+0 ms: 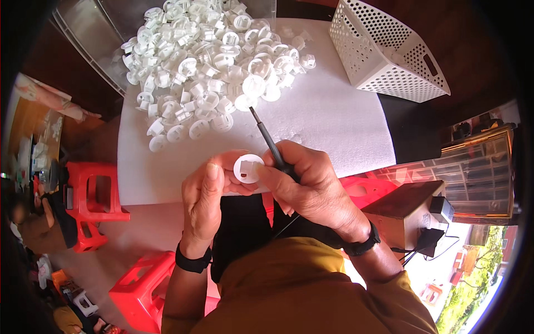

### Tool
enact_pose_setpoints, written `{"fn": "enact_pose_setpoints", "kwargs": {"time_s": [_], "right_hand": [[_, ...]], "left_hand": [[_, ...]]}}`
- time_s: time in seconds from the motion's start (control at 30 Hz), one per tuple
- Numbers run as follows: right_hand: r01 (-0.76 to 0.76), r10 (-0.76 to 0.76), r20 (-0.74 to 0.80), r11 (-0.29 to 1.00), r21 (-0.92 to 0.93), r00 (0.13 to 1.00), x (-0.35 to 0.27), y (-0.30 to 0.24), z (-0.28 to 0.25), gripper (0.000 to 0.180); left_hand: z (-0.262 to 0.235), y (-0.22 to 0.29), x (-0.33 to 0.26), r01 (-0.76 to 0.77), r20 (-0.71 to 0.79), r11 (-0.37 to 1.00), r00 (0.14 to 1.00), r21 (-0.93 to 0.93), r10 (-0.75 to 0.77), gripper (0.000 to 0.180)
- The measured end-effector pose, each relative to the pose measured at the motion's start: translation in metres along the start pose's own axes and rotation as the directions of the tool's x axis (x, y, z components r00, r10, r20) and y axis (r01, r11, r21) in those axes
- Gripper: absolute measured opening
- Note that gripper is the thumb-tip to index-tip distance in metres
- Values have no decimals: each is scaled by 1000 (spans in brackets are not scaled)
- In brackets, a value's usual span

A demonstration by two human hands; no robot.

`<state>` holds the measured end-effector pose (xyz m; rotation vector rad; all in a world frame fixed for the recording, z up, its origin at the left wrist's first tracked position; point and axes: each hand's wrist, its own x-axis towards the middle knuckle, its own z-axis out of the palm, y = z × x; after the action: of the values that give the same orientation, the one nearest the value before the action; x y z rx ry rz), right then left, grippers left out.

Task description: Assembling or finishing small white plastic components using a handheld tool.

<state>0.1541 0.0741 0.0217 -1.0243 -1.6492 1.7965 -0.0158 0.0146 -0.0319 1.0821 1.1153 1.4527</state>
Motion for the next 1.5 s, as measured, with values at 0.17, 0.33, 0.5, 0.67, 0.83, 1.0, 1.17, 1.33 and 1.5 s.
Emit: {"fn": "enact_pose_setpoints", "kwargs": {"time_s": [0.17,0.33,0.5,0.67,0.83,1.0,1.17,1.33,1.5], "right_hand": [[19,-19,-142,1000,-2,990,-4,-13,-10,12],[63,-96,-239,988,-142,966,-10,-27,-25,11],[163,-364,-254,803,-573,896,-8,-21,-34,11],[366,-522,17,573,-733,853,-5,-14,-29,12],[420,-518,101,548,-723,849,0,-2,-17,14],[425,-465,117,642,-639,878,1,1,-11,13],[389,-419,82,732,-559,904,1,0,-9,13],[288,-313,45,796,-533,949,2,0,-7,13],[165,-184,-5,893,-418,983,2,-3,-8,14]], "left_hand": [[1,0,0,27,28,994,999,103,-30,36],[2,5,1,44,41,985,998,167,-51,31],[2,2,1,61,41,981,997,185,-70,29],[0,0,1,42,72,985,996,168,-54,28],[0,0,2,5,128,994,992,107,-19,27],[0,2,3,-25,90,993,996,114,14,19],[-2,0,3,-48,90,990,995,135,36,17],[-3,-1,3,-15,72,991,997,136,6,17],[-5,-1,4,7,93,989,995,149,-21,23]]}}
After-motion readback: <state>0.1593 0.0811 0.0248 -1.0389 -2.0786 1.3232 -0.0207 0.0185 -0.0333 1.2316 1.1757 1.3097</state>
